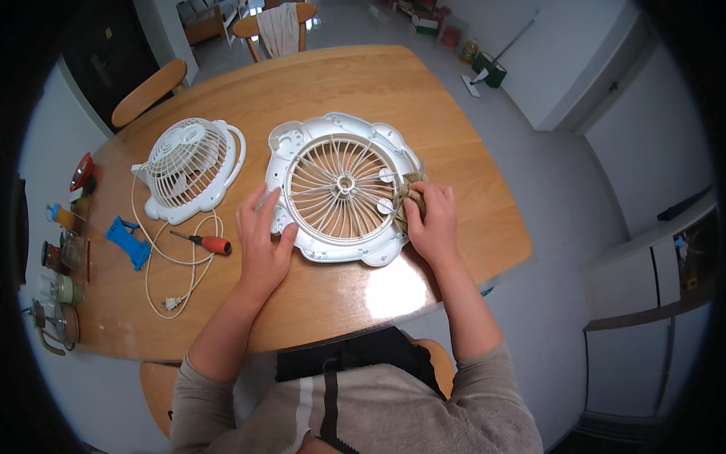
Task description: The person uses a screwdriver to remove screws from the base of a small white fan. After removing the screws, the person separates the front grille from the fan body and wipes the interior with a cloth.
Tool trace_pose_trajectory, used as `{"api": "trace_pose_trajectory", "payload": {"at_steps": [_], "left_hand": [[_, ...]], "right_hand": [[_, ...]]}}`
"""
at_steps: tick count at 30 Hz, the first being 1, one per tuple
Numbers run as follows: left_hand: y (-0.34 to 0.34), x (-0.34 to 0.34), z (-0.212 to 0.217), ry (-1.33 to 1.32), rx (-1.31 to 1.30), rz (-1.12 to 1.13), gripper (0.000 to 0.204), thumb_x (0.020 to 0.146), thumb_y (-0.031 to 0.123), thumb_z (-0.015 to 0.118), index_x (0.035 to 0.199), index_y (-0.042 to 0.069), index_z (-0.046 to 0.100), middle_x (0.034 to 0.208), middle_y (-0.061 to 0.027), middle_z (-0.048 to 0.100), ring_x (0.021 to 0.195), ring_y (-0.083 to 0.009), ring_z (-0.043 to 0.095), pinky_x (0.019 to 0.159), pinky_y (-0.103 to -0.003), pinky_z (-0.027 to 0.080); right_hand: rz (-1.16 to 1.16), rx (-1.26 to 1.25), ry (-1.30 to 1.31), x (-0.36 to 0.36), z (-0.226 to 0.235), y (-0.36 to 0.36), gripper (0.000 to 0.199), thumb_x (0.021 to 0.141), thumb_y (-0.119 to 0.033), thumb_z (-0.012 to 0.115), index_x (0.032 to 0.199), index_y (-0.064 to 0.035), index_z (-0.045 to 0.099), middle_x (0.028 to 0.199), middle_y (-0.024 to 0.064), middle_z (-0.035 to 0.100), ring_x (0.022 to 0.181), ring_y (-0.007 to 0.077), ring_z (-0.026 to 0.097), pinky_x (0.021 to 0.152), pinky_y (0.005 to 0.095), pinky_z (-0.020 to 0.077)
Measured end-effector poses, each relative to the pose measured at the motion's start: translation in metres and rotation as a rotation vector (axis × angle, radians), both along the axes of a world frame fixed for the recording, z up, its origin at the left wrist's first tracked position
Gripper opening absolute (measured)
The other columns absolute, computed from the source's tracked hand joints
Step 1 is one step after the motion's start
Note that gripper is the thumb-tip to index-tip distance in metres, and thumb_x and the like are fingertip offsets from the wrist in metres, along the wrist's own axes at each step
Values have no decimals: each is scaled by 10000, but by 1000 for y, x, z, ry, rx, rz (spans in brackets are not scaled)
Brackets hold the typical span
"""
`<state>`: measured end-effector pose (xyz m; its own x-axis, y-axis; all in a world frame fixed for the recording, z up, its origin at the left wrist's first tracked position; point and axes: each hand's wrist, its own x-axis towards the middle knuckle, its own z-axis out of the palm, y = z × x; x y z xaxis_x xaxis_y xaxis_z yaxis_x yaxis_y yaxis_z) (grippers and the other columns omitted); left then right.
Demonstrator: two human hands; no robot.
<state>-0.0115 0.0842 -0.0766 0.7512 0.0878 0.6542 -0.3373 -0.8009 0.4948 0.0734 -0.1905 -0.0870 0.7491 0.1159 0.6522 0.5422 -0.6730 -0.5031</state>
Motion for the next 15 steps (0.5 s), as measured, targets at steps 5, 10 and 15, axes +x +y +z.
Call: {"api": "trace_pose_trajectory", "payload": {"at_steps": [5, 10, 15], "left_hand": [[7, 9, -12, 238, -550, 4, 726, 840, 95, 702, 1447, 22, 311, 1392, -192, 423, 1307, -321, 410, 1115, -444, 337], [14, 17, -13, 418, -1195, -222, 676, 804, 15, 660, 1410, 9, 359, 1287, -120, 518, 1165, -216, 543, 1009, -334, 448], [6, 10, 5, 309, -1230, -124, 582, 806, -22, 567, 1364, 14, 404, 1215, -104, 562, 1102, -195, 568, 948, -317, 469]], "right_hand": [[5, 11, 32, -1, 0, 1, 193, 844, -89, 671, 1021, -19, 636, 994, 139, 656, 910, 335, 551, 805, 415, 459], [22, 194, 124, 3, -12, -5, 189, 873, -108, 667, 1035, -18, 627, 990, 140, 629, 911, 315, 563, 810, 389, 463], [66, 569, 145, 20, -4, -24, 194, 892, -74, 641, 1076, -21, 607, 1012, 140, 609, 939, 288, 578, 821, 356, 473]]}}
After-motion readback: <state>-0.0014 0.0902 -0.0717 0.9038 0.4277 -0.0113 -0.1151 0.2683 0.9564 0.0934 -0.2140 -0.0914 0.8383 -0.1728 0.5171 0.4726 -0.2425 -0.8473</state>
